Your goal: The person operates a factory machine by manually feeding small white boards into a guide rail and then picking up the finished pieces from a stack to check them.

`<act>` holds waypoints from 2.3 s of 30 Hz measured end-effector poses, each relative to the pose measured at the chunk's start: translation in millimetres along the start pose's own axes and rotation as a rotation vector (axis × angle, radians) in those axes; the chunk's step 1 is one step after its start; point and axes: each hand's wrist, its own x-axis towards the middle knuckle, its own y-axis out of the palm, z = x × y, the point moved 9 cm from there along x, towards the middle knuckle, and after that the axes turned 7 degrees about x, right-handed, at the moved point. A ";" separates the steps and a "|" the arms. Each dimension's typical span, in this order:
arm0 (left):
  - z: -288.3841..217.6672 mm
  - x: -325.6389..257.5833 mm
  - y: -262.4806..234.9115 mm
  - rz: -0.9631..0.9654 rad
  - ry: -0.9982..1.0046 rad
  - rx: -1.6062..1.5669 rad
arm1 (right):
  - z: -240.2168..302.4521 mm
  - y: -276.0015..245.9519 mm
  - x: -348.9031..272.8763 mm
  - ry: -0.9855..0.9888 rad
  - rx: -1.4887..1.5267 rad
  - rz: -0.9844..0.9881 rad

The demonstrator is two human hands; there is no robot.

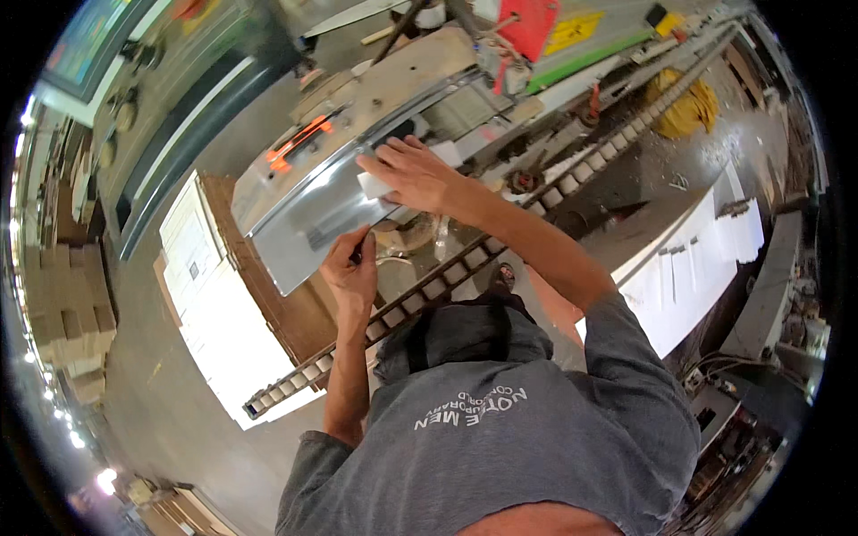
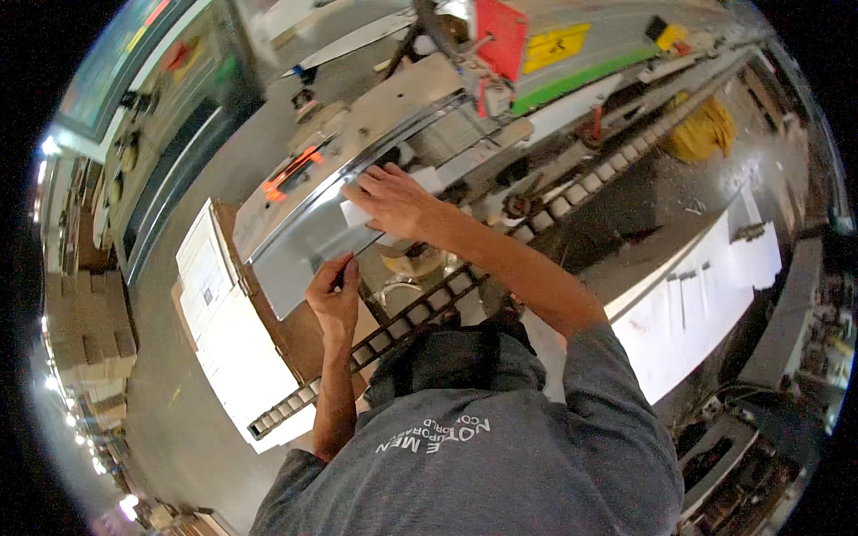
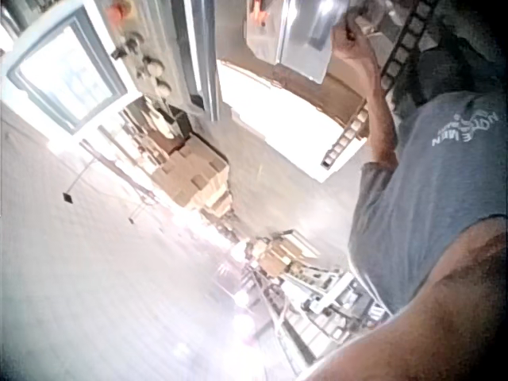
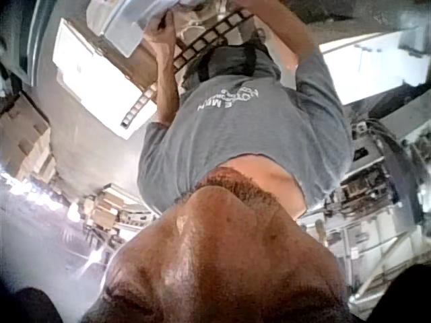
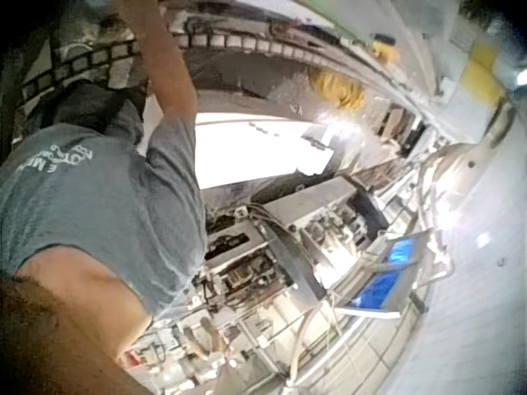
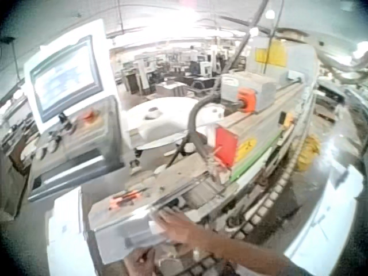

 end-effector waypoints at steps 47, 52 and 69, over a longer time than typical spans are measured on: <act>-121.4 145.8 210.6 0.189 0.646 0.206 | -119.2 -80.6 -101.6 0.545 0.310 -0.685; -103.7 172.1 239.0 0.231 0.559 0.246 | -74.3 -84.4 -165.8 0.811 0.545 -0.535; -77.2 32.3 156.0 0.262 0.370 0.053 | -40.5 -194.5 -650.2 1.655 -0.698 -0.458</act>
